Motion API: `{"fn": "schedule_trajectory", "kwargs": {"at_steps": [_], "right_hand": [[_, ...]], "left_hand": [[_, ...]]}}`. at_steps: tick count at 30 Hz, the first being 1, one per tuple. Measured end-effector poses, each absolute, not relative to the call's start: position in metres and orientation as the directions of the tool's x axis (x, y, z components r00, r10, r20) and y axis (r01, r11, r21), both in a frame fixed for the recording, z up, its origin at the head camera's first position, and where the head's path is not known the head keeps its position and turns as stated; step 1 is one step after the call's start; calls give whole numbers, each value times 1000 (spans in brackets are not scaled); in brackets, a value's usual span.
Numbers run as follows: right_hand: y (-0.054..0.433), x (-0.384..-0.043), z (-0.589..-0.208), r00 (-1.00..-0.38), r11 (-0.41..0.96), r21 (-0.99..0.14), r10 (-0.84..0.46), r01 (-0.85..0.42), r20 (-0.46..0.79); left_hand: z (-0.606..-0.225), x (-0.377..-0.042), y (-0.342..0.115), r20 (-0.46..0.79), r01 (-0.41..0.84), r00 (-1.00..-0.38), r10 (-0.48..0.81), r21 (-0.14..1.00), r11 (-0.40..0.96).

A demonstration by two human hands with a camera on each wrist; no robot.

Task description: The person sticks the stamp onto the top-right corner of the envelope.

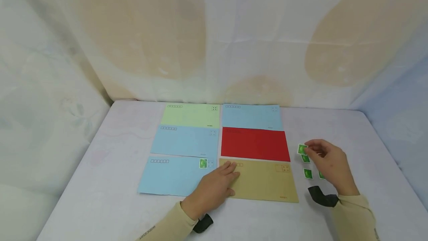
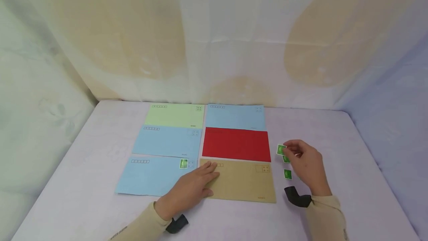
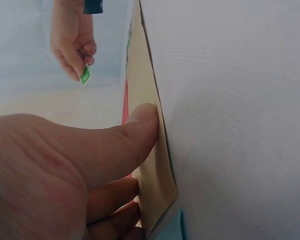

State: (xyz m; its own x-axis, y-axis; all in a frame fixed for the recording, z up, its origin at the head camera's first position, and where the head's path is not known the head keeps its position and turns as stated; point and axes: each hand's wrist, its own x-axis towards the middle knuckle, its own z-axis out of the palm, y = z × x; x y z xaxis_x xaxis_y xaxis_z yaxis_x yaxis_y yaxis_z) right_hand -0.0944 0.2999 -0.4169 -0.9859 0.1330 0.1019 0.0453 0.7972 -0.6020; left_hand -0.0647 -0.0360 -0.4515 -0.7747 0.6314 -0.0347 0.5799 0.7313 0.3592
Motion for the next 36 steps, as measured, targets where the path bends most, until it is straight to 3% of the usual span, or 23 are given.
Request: {"fn": "schedule_trajectory", "kwargs": {"at_steps": [21, 36], "right_hand": [[282, -95, -424, -996, 779, -627, 44, -18, 83], [273, -94, -427, -1000, 756, -654, 23, 7, 15]], "left_hand": [[-452, -65, -36, -44, 573, -778, 626, 358, 737], [-451, -64, -35, -54, 565, -781, 623, 366, 740]]}}
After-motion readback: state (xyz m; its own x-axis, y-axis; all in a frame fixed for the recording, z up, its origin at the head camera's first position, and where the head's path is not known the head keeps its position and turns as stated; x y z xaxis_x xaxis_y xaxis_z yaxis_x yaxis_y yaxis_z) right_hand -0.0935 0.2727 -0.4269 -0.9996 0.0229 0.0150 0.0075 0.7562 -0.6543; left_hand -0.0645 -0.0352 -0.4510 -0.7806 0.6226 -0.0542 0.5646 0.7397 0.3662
